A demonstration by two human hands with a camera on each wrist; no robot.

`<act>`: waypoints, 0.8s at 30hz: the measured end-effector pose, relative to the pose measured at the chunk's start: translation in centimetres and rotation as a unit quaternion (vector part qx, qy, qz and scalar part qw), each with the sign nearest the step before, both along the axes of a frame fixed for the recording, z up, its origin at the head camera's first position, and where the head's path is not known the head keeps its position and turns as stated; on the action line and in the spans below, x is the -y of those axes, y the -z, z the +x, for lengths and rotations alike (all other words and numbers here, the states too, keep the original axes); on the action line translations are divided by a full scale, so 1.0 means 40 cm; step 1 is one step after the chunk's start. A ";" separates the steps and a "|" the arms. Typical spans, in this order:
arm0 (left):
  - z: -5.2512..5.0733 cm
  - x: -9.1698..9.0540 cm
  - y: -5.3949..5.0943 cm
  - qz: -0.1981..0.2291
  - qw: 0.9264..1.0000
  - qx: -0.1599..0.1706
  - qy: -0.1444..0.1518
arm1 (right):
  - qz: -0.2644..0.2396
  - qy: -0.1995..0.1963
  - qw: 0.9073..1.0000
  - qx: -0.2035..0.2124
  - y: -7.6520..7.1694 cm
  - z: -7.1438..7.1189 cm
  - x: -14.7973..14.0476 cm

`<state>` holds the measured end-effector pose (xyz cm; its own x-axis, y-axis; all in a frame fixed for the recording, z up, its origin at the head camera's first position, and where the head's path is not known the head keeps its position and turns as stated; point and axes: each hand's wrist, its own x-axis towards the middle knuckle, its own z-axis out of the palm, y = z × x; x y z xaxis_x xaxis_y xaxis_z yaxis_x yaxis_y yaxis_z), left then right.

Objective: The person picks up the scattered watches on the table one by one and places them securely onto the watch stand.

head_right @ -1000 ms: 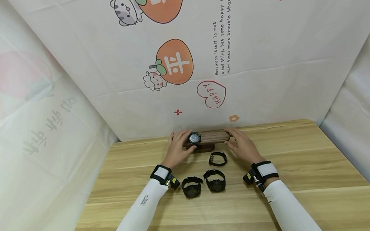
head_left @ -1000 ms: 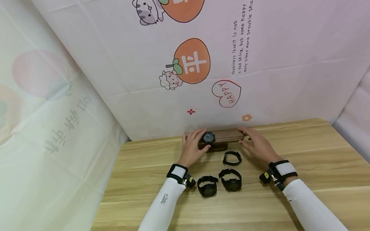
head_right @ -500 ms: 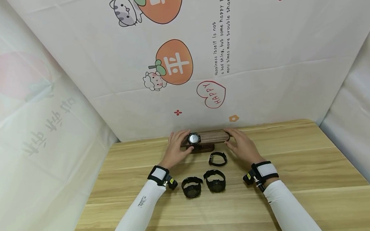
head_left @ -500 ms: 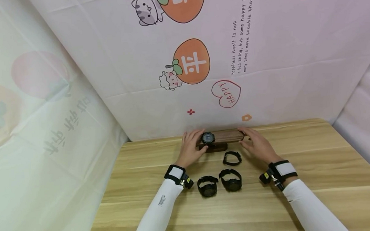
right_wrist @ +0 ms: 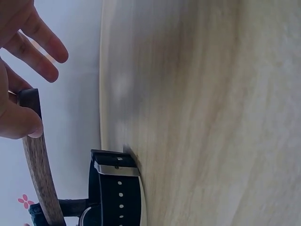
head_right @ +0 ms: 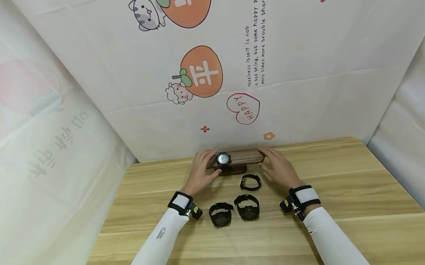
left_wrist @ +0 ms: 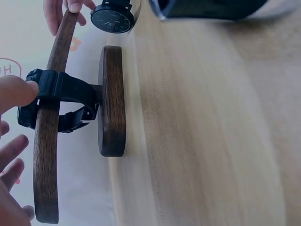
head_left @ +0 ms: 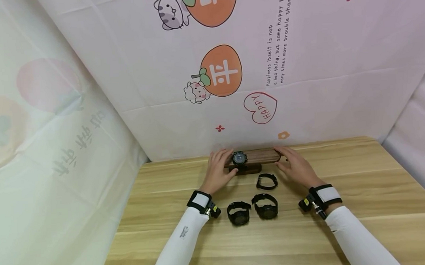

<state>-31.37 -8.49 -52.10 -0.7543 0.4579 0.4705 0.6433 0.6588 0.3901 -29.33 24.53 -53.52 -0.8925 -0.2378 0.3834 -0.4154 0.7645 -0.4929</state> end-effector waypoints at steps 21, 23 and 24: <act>0.066 0.053 0.006 0.068 0.997 -0.031 0.011 | -0.003 0.000 1.000 -0.019 0.010 0.024 0.006; 0.075 0.056 0.005 0.075 0.997 -0.023 0.012 | -0.006 -0.001 1.000 -0.027 0.011 0.028 0.007; 0.079 0.058 0.004 0.076 0.997 -0.018 0.012 | -0.006 -0.001 0.999 -0.031 0.010 0.030 0.008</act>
<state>-28.20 -10.80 -52.26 -0.7260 0.3965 0.5620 0.6729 0.5784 0.4612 -28.11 24.23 -53.94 -0.8664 -0.2344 0.4410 -0.4471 0.7575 -0.4757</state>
